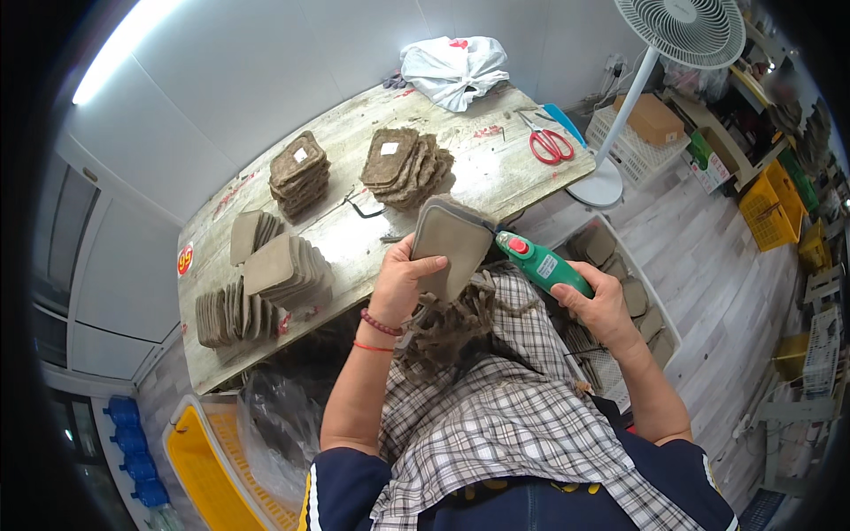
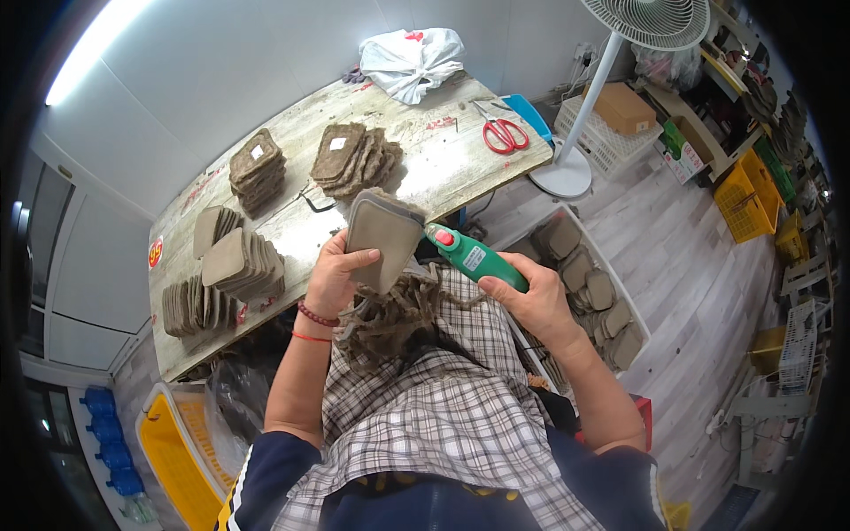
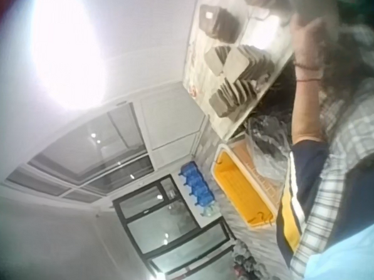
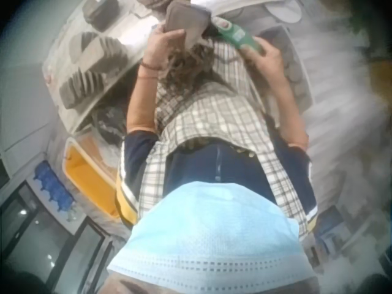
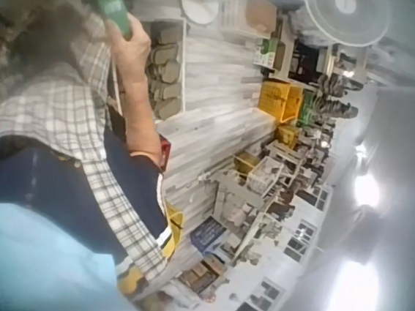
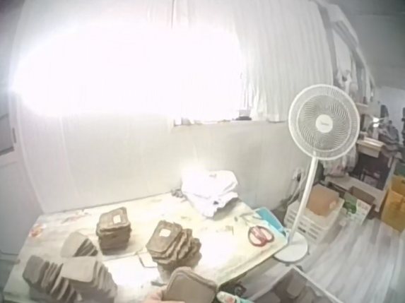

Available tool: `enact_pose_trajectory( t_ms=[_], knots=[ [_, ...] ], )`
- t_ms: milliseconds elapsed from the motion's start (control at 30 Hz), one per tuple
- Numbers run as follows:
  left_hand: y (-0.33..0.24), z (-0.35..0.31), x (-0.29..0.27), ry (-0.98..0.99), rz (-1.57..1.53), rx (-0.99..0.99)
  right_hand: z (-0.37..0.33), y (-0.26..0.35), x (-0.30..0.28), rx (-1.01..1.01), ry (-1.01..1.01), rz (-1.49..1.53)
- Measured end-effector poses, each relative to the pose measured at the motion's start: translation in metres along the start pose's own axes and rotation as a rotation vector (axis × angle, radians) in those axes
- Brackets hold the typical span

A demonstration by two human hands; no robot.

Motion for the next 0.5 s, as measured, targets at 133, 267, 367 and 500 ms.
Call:
enact_pose_trajectory(
  t_ms=[133, 267, 367, 500],
  knots=[
    [-0.001, -0.004, -0.006, 0.024, 0.114, -0.066, -0.004, 0.008, 0.004, -0.062, 0.026, -0.148],
    [0.007, -0.007, -0.004, 0.068, 0.156, -0.130, -0.005, 0.005, 0.013, -0.089, 0.005, -0.194],
    [0.018, -0.011, -0.004, 0.056, 0.180, -0.184, -0.004, 0.000, 0.021, -0.063, 0.009, -0.167],
    [0.029, -0.017, -0.005, 0.068, 0.213, -0.280, 0.002, -0.005, 0.030, -0.001, 0.053, -0.077]
  ],
)
Point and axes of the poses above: each hand's wrist, its own z-axis towards the middle knuckle, its own x-axis out of the palm, y = z × x, the point moved 9 cm from there along z, towards the middle knuckle, and after that the axes turned 7 degrees about -x, right-handed, at the moved point
